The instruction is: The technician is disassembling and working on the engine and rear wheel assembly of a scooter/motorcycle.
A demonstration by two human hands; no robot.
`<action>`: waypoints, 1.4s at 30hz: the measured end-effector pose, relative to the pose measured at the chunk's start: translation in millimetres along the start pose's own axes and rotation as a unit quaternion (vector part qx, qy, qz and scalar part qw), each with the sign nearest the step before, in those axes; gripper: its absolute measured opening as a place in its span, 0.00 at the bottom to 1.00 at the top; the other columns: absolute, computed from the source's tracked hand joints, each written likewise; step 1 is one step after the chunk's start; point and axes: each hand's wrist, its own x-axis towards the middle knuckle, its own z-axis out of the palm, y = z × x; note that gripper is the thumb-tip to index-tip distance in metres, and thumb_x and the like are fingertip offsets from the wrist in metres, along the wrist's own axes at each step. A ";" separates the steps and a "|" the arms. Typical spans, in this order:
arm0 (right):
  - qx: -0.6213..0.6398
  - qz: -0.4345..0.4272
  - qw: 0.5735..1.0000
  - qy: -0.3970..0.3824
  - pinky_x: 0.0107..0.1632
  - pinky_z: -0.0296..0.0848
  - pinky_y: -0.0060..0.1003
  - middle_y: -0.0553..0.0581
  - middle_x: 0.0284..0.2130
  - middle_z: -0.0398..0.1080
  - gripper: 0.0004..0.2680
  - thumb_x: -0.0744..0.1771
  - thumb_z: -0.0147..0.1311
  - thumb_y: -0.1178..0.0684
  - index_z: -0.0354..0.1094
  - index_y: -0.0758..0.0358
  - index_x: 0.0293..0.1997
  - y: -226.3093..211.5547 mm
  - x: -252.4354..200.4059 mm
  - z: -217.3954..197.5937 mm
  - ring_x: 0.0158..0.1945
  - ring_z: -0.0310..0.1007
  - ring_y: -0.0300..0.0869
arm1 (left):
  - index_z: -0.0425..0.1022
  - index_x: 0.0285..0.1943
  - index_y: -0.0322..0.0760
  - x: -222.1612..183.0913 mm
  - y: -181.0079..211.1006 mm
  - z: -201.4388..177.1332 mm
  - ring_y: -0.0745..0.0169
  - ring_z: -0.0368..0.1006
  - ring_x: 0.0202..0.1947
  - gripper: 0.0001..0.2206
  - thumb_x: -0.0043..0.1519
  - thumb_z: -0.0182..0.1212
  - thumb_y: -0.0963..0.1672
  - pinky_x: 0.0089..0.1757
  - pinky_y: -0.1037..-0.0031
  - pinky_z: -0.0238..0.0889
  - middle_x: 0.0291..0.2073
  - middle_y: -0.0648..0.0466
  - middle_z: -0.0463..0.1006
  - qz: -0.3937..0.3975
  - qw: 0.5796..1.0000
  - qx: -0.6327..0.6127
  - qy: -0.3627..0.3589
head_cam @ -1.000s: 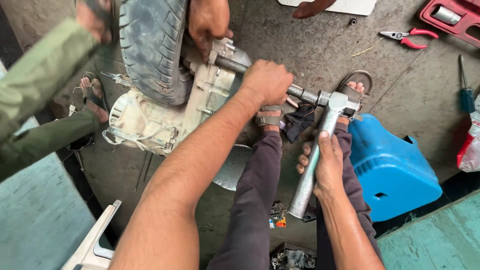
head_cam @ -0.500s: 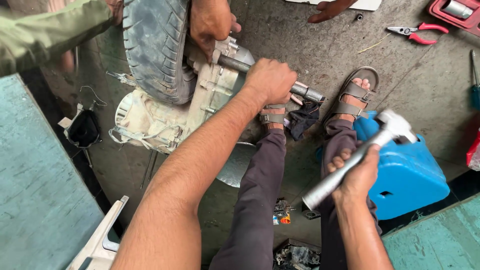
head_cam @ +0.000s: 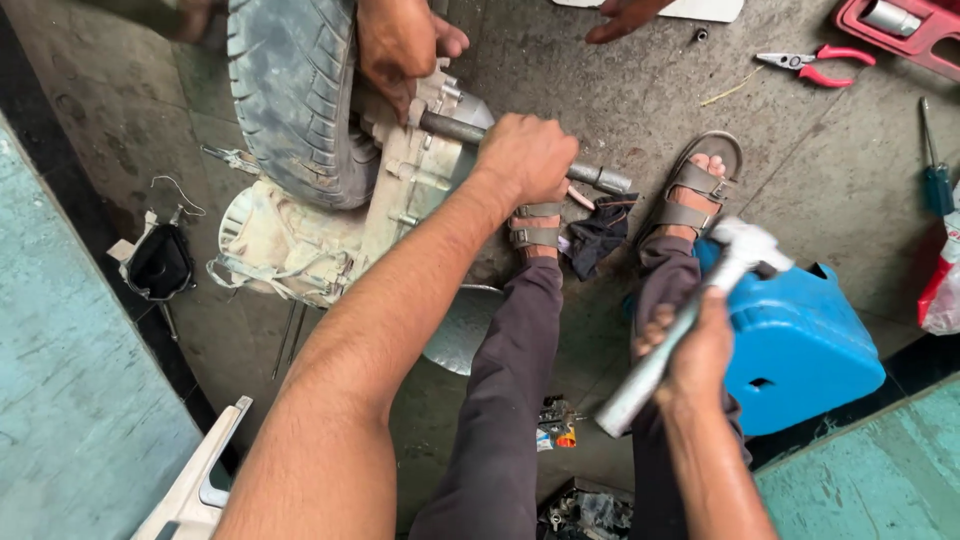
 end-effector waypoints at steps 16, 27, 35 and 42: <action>-0.089 -0.042 0.984 -0.148 0.26 0.72 0.38 0.54 0.26 0.63 0.12 0.71 0.47 0.40 0.57 0.57 0.46 -39.6 5.9 -14.9 0.25 0.68 0.41 | 0.84 0.36 0.40 7.8 3.3 -3.5 0.44 0.80 0.41 0.13 0.49 0.69 0.51 0.41 0.55 0.71 0.37 0.45 0.83 -0.043 0.999 0.022 -0.004; -0.033 0.074 0.987 -0.139 0.19 0.62 0.35 0.52 0.22 0.59 0.14 0.70 0.38 0.32 0.58 0.47 0.48 -32.2 5.5 16.0 0.17 0.57 0.38 | 0.84 0.37 0.43 1.2 5.8 0.7 0.45 0.81 0.40 0.10 0.53 0.66 0.49 0.41 0.55 0.73 0.35 0.45 0.84 -0.034 0.996 0.046 -0.063; 0.036 0.049 0.990 -0.129 0.18 0.62 0.37 0.52 0.21 0.58 0.17 0.70 0.36 0.29 0.58 0.51 0.44 10.6 2.0 50.2 0.16 0.57 0.39 | 0.85 0.36 0.42 18.9 -1.9 12.9 0.44 0.81 0.40 0.09 0.52 0.67 0.48 0.42 0.55 0.73 0.37 0.45 0.84 0.050 0.995 0.059 -0.057; 0.019 0.052 0.993 -0.106 0.18 0.61 0.36 0.51 0.20 0.58 0.16 0.71 0.36 0.29 0.58 0.49 0.45 20.3 13.2 29.9 0.16 0.57 0.39 | 0.84 0.34 0.42 18.7 -1.1 25.5 0.46 0.81 0.38 0.09 0.50 0.68 0.48 0.38 0.56 0.73 0.35 0.45 0.83 0.024 0.998 0.052 -0.015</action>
